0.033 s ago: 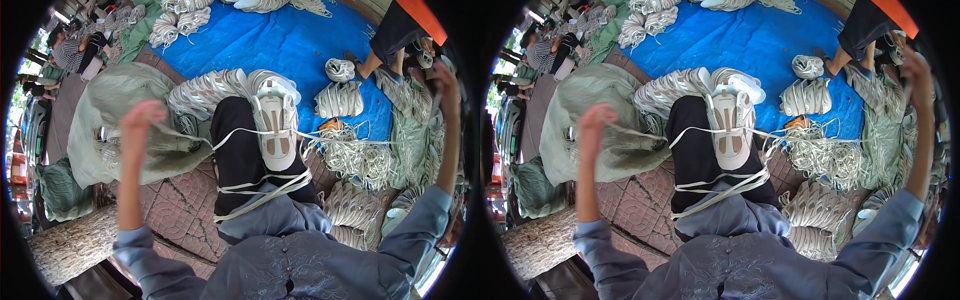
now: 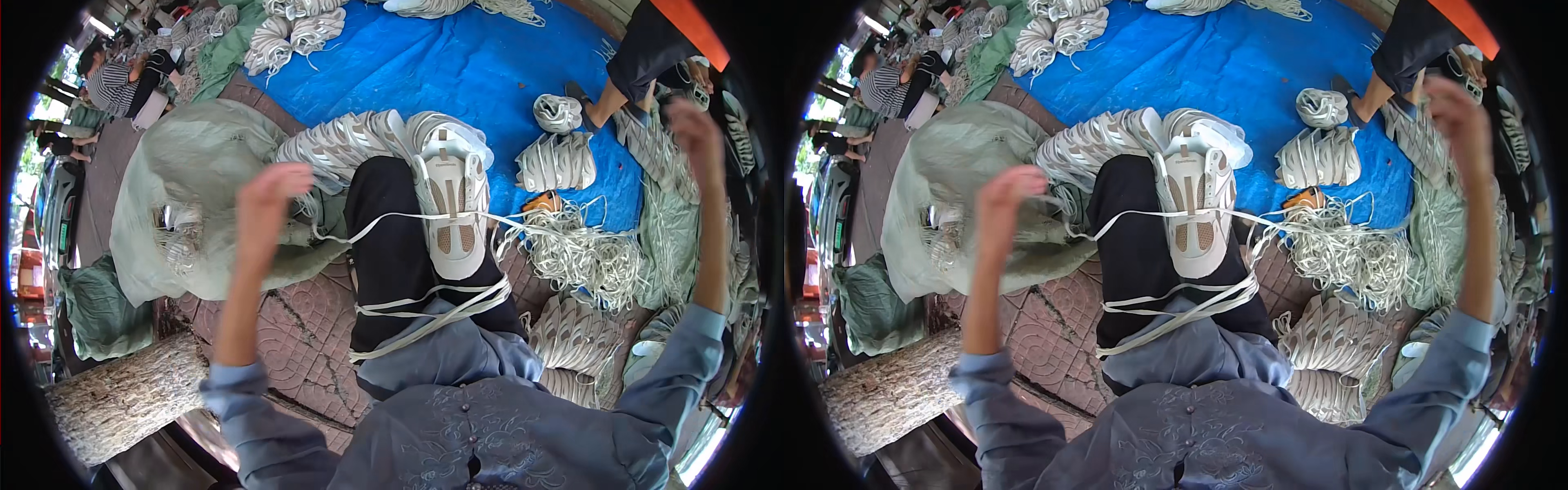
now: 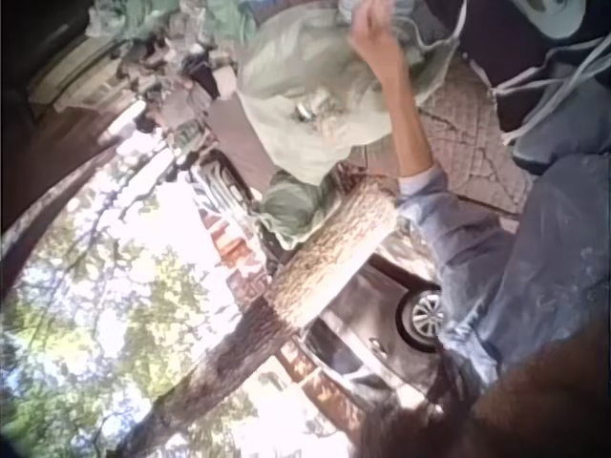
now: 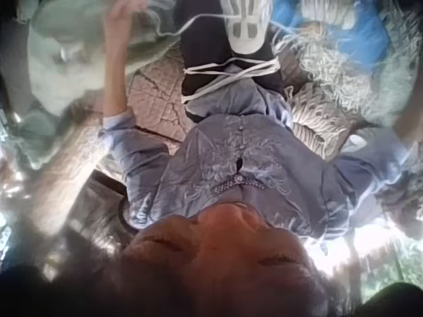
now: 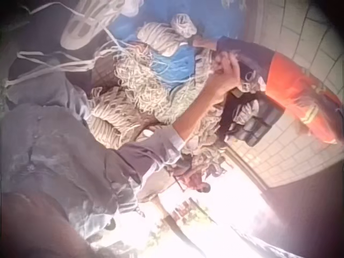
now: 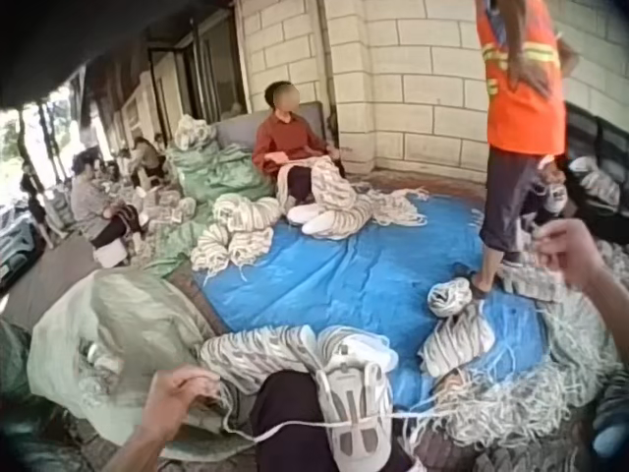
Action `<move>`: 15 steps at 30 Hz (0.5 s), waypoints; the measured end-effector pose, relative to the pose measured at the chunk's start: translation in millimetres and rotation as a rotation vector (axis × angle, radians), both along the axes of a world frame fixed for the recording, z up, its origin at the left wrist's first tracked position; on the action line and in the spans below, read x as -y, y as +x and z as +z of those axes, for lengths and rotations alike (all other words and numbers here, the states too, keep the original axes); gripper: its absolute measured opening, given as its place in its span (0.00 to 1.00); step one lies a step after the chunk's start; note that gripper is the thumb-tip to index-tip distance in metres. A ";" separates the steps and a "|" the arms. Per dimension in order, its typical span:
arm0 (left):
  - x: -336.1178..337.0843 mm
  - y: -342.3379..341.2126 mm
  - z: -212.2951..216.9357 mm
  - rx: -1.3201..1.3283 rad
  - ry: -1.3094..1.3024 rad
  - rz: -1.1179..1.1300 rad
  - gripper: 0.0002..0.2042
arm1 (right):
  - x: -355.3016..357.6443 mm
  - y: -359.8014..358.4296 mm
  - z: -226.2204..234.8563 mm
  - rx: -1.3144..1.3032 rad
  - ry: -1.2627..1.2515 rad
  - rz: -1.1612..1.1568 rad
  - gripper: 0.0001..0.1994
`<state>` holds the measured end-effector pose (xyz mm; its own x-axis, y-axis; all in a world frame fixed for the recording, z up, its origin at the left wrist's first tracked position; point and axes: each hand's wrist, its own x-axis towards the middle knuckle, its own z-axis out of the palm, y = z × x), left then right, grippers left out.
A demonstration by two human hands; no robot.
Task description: The person threads a long white shoelace through the eyelets of a white sneaker, pulling it tight and arranging the loops. They work on one shoe at a time, handling the laces and the shoe by hand.
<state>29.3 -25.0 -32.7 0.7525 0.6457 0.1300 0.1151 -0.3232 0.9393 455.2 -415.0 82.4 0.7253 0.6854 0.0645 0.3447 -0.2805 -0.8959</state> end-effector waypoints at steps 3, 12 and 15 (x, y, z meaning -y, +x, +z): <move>59.1 70.5 -59.1 -0.040 0.323 -0.170 0.05 | -103.3 -109.5 -115.6 -0.236 -0.018 0.306 0.10; 123.4 79.9 -129.9 -0.186 0.149 -0.024 0.01 | -199.3 -200.7 -206.7 -0.267 -0.272 0.476 0.14; 126.8 79.7 -129.9 -0.165 0.208 0.011 0.02 | -199.5 -197.0 -208.4 -0.540 -0.319 0.426 0.17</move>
